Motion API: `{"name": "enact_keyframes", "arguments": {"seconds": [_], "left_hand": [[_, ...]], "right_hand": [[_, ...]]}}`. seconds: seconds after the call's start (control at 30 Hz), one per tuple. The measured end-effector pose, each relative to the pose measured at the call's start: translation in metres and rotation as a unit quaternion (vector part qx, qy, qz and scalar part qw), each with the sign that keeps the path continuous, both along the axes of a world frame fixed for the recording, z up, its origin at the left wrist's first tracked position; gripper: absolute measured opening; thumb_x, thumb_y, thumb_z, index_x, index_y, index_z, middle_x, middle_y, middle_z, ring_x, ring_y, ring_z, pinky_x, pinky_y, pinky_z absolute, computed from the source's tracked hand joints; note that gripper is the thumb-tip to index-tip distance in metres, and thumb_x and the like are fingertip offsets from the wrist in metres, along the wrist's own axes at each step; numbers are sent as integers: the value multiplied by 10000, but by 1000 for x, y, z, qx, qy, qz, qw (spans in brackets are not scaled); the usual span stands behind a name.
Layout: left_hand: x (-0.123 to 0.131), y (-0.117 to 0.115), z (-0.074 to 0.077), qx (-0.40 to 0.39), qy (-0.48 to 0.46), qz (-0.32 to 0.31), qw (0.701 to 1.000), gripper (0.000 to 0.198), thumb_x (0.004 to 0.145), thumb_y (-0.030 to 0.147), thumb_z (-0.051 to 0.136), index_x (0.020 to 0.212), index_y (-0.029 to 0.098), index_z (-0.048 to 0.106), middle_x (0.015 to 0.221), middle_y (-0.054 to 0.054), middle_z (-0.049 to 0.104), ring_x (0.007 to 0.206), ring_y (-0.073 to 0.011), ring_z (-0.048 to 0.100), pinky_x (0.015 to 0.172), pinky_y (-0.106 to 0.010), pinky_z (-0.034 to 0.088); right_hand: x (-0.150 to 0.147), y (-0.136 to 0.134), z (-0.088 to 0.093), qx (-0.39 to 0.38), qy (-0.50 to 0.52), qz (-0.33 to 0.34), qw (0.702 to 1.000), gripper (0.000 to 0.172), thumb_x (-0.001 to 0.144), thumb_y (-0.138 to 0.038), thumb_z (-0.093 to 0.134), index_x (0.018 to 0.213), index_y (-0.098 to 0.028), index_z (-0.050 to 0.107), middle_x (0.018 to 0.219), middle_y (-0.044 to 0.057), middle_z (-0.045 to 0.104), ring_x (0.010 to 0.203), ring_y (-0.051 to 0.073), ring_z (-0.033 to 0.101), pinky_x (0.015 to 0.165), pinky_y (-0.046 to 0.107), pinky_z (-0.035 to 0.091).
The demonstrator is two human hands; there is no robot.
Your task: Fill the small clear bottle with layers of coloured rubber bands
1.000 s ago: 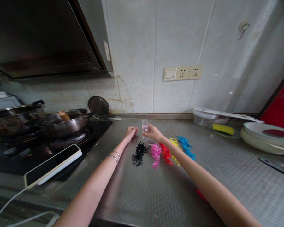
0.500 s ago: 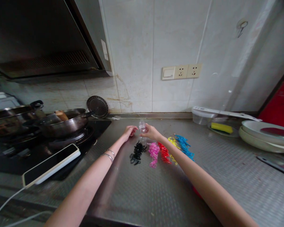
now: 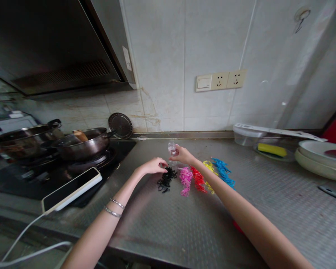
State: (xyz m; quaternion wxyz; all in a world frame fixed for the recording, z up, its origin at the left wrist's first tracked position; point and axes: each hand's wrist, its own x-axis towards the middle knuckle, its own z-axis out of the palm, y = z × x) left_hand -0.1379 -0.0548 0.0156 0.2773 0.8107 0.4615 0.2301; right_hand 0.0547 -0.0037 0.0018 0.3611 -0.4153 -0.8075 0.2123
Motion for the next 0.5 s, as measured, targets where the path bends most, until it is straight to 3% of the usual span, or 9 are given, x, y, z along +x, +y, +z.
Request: {"name": "enact_keyframes", "arguments": {"seconds": [0.3, 0.5], "left_hand": [[8, -4, -15, 51, 24, -7, 998, 129, 624, 195, 632, 731, 166, 697, 672, -37, 620, 582, -130, 512, 567, -217, 357], [8, -9, -12, 59, 11, -11, 998, 98, 634, 172, 620, 706, 157, 684, 701, -37, 605, 623, -126, 524, 593, -214, 369]], "right_hand": [[-1, 4, -3, -7, 2, 4, 1000, 378, 554, -442, 664, 762, -162, 520, 663, -4, 578, 567, 108, 485, 518, 220, 346], [0, 3, -3, -6, -1, 7, 1000, 381, 558, -447, 665, 762, -168, 505, 667, -5, 578, 572, 112, 490, 527, 222, 355]]}}
